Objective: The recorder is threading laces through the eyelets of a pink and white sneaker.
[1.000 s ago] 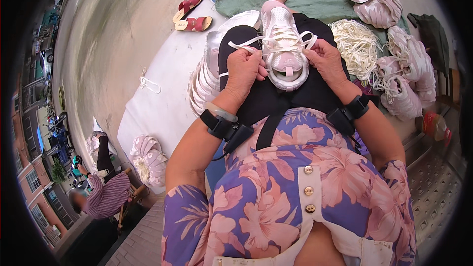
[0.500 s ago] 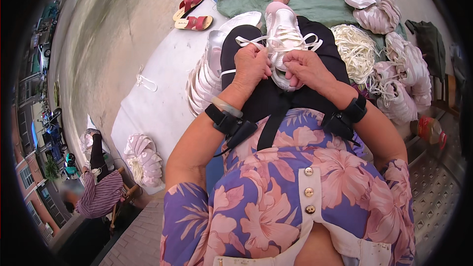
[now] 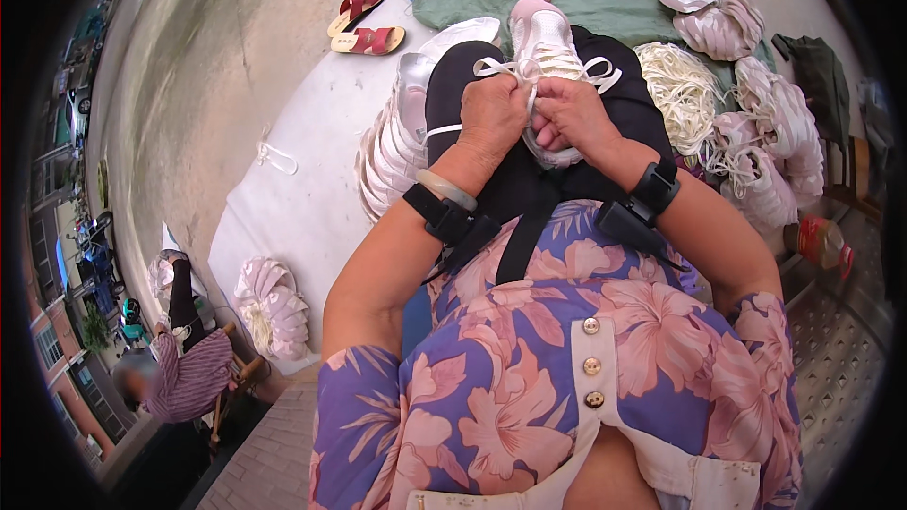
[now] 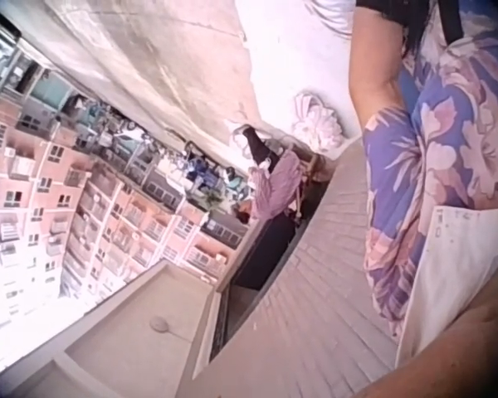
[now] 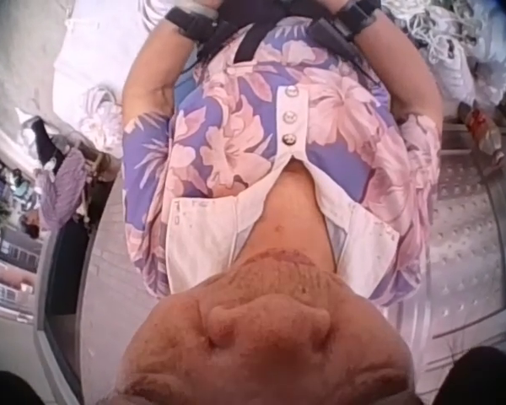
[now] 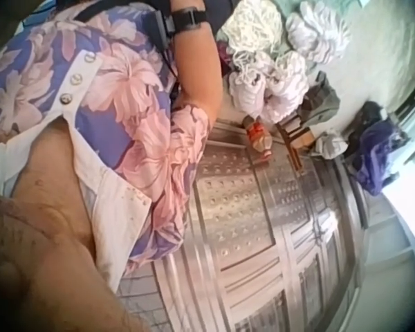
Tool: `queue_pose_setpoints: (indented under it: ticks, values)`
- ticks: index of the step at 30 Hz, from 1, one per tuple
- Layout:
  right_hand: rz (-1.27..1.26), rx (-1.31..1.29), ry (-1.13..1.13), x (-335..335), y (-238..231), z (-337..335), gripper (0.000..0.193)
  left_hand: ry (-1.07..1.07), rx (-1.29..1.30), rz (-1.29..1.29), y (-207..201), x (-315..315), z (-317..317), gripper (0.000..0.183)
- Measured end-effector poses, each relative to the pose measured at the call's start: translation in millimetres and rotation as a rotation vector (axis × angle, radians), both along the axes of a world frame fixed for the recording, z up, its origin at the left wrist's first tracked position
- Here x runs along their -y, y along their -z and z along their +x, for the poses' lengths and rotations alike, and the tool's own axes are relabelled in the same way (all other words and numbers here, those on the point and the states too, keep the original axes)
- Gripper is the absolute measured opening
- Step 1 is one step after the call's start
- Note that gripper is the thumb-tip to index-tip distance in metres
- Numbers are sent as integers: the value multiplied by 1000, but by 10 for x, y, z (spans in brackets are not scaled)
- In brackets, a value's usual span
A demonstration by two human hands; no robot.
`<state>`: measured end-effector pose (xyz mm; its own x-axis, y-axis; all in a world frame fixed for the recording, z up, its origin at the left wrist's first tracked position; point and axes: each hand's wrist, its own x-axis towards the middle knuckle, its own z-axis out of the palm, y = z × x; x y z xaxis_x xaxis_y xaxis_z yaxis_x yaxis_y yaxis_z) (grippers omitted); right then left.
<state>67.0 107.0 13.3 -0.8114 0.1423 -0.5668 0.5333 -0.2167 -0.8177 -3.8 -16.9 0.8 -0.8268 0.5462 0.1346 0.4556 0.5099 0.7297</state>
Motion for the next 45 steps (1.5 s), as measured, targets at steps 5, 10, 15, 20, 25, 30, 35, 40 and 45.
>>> queue_pose_setpoints:
  ticks: [5, 10, 15, 20, 25, 30, 35, 40, 45]
  values:
    - [-8, 27, -11, 24, 43, -34, 11, -36, -24, -10, 41, 18, 47, 25]
    - [209, -15, -127, 22, -14, 7, 11, -109, 72, 167, 32, 7, 80, 23]
    - [484, -61, -568, -242, -288, 270, 12, -321, 823, 529, -134, 34, 79, 11]
    - [282, 18, -558, -826, -459, 791, 11, -417, 894, 579, -188, 79, 66, 10]
    - [251, 39, -390, -1016, -291, 977, 8, -285, 878, 435, -226, 180, 132, 12]
    - [453, -309, -303, -1042, 49, 808, 10, -159, 185, 381, -257, 120, 195, 16]
    - [248, -98, -122, -847, -56, 478, 18, 135, 444, 190, -270, -126, 398, 11]
    - [17, 19, 68, -751, 11, 317, 26, 67, 554, 59, -194, -398, 450, 15]
    - [-13, -46, 42, -683, 66, 270, 15, 11, 650, 5, -196, -474, 396, 14]
